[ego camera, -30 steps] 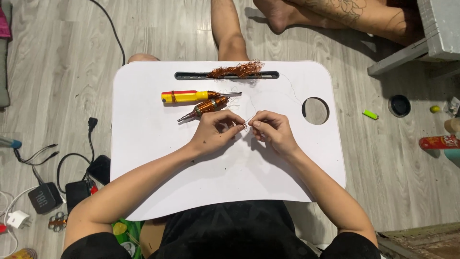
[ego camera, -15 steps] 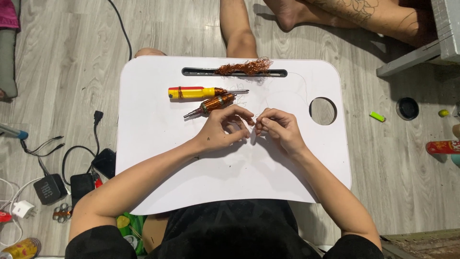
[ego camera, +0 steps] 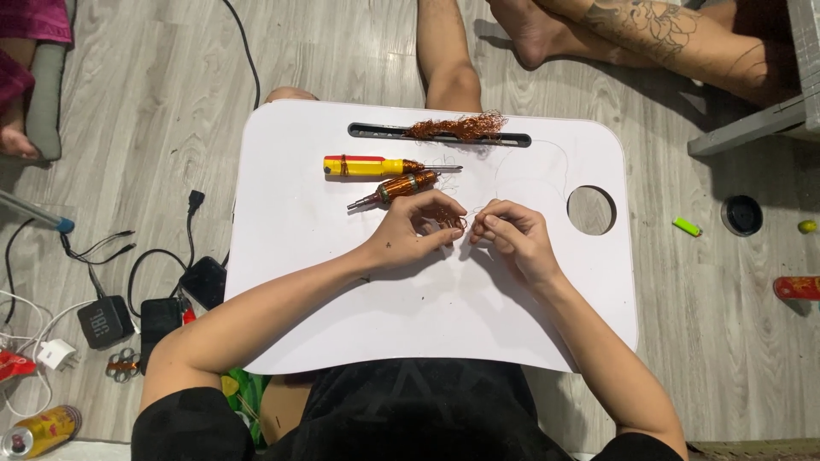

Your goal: Untangling and winding thin copper wire on a portable lap desk while sitting on the floor.

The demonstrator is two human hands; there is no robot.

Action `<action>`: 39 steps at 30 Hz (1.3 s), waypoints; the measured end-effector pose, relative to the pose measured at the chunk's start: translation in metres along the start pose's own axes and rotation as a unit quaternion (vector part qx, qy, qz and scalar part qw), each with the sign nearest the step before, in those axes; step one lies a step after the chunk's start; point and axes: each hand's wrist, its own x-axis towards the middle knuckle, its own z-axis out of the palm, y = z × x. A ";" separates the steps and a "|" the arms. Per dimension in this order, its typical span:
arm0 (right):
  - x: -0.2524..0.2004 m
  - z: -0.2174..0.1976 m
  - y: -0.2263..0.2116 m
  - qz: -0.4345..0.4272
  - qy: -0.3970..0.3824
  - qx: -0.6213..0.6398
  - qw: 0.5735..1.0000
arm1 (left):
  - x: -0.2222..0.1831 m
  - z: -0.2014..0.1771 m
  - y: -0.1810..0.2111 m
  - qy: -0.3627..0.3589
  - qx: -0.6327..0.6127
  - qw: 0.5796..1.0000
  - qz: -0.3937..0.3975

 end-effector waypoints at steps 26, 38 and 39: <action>0.003 -0.004 0.001 -0.126 -0.063 -0.048 0.989 | 0.002 -0.002 0.014 -0.011 0.026 1.000 -0.004; -0.001 0.007 -0.011 -0.134 -0.075 -0.180 0.972 | -0.001 0.001 0.003 -0.029 0.099 0.994 0.023; -0.002 0.007 -0.009 -0.141 -0.071 -0.183 0.970 | -0.001 0.000 0.001 -0.033 0.107 0.993 0.024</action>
